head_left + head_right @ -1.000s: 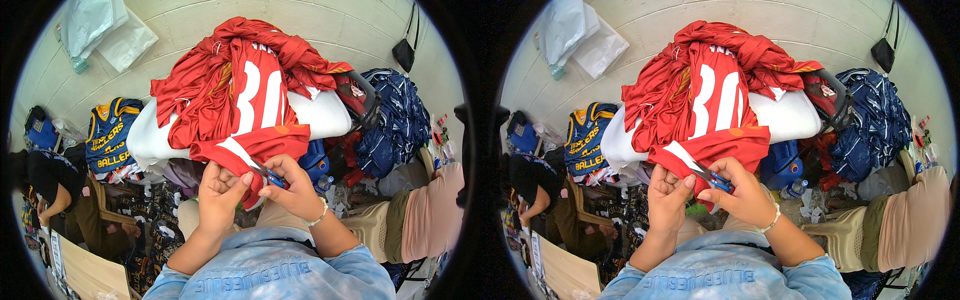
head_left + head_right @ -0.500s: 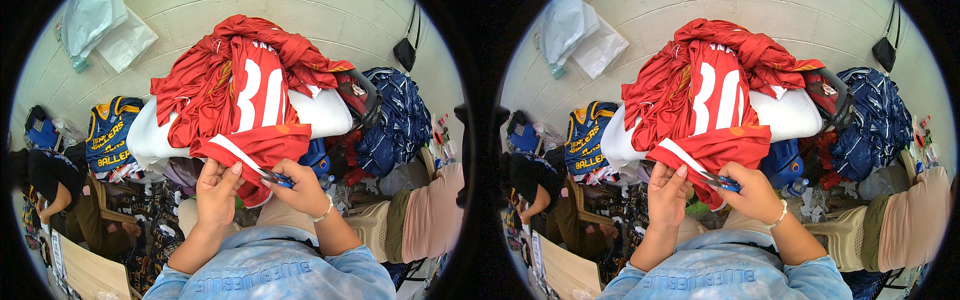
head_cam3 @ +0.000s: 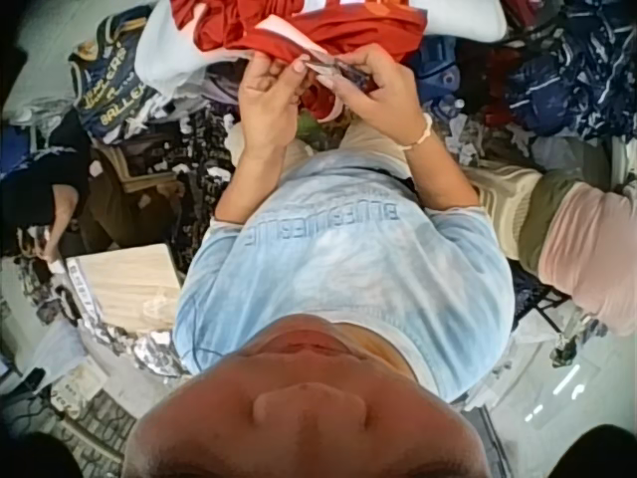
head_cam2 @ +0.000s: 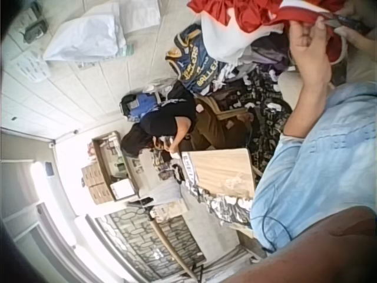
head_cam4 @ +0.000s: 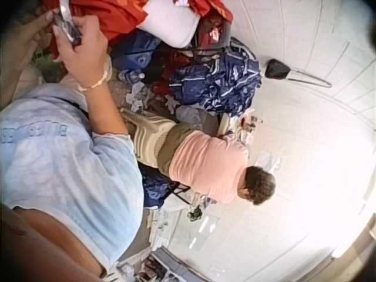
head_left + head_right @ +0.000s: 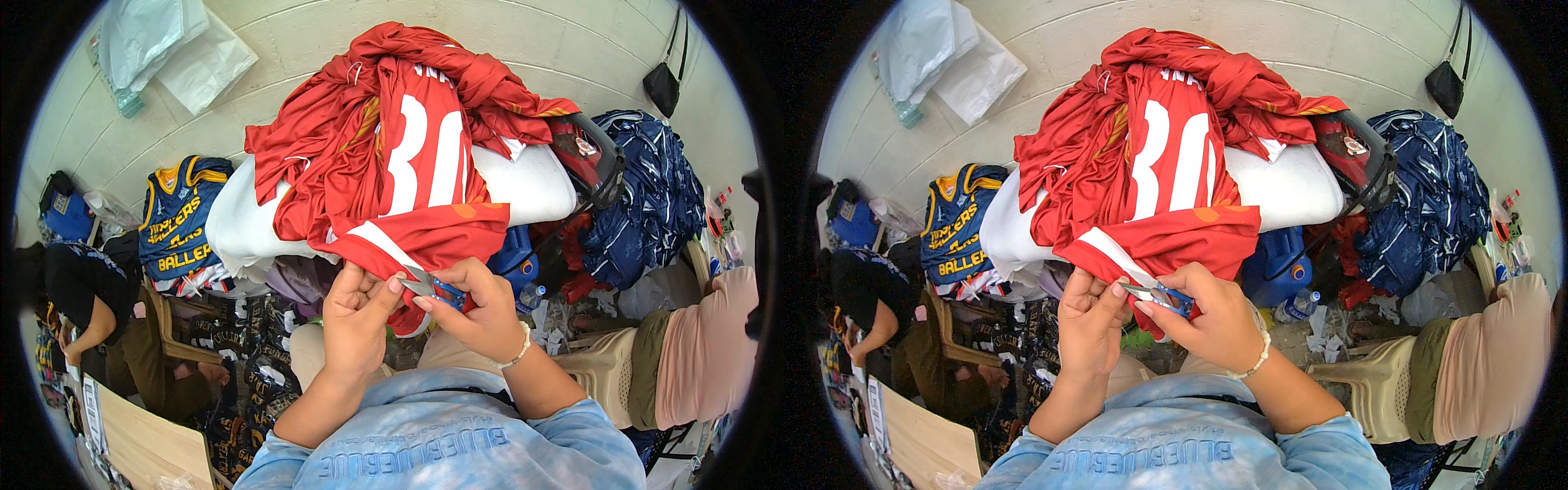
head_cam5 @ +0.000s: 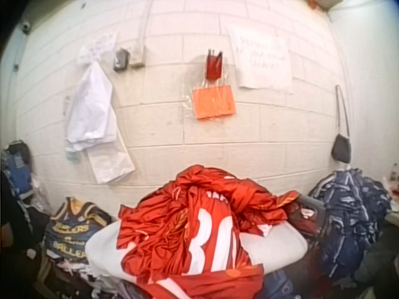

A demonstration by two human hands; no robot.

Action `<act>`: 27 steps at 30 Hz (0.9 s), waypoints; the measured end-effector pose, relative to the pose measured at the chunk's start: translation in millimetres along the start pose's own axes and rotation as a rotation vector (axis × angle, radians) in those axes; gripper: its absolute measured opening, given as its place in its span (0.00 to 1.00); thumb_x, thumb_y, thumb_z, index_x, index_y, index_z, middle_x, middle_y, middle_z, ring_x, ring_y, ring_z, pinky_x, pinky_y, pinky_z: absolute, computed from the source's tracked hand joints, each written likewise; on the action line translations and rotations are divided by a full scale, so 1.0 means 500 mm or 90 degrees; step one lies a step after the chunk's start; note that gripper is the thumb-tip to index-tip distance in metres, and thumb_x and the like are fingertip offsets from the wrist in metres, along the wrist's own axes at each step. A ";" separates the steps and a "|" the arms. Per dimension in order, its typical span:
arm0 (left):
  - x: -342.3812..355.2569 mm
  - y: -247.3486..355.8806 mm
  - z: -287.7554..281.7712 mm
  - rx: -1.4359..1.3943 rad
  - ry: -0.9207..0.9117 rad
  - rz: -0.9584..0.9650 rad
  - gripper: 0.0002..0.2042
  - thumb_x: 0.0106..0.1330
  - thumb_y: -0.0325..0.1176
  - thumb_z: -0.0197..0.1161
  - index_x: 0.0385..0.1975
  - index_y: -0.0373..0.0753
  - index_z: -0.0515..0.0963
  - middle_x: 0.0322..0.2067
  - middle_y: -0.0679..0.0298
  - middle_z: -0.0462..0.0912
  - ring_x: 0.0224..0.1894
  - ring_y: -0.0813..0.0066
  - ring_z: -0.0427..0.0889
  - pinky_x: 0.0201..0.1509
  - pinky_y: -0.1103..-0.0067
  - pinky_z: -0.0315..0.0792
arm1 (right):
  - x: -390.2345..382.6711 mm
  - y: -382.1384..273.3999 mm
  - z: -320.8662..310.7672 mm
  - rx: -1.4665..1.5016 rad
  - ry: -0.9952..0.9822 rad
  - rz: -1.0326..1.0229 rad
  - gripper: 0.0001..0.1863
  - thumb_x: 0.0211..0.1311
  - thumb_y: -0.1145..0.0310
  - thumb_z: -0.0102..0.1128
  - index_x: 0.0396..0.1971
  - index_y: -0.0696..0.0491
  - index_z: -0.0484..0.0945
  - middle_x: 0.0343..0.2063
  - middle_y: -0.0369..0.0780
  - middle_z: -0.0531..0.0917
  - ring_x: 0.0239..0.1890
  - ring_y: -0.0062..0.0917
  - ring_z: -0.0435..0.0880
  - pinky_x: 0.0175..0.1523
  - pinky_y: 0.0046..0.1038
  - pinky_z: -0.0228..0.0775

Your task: The person uses scissors to cut the white stripe along the hem of a red jersey. They repeatedly reposition the fabric and continue cutting along the edge. The jersey remains on a pile of other garments throughout the clip.

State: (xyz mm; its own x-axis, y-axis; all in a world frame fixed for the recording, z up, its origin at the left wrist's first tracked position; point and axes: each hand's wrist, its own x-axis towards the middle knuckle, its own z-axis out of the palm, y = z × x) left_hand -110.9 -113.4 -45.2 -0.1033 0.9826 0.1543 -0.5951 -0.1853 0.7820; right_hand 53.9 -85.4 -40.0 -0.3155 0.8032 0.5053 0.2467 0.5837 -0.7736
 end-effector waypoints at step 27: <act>-0.015 0.002 0.005 0.091 -0.019 0.035 0.20 0.65 0.20 0.58 0.57 0.30 0.67 0.43 0.63 0.80 0.43 0.83 0.78 0.48 0.85 0.70 | 0.002 -0.025 -0.010 -0.016 0.003 -0.009 0.13 0.54 0.66 0.70 0.32 0.58 0.77 0.23 0.41 0.81 0.21 0.22 0.82 0.26 0.23 0.71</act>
State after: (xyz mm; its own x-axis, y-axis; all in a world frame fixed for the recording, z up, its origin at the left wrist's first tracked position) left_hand -109.0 -120.9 -44.1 -0.1078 0.9707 0.2149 -0.4693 -0.2402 0.8497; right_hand 54.9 -91.4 -27.9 -0.3152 0.7952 0.5179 0.2651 0.5978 -0.7566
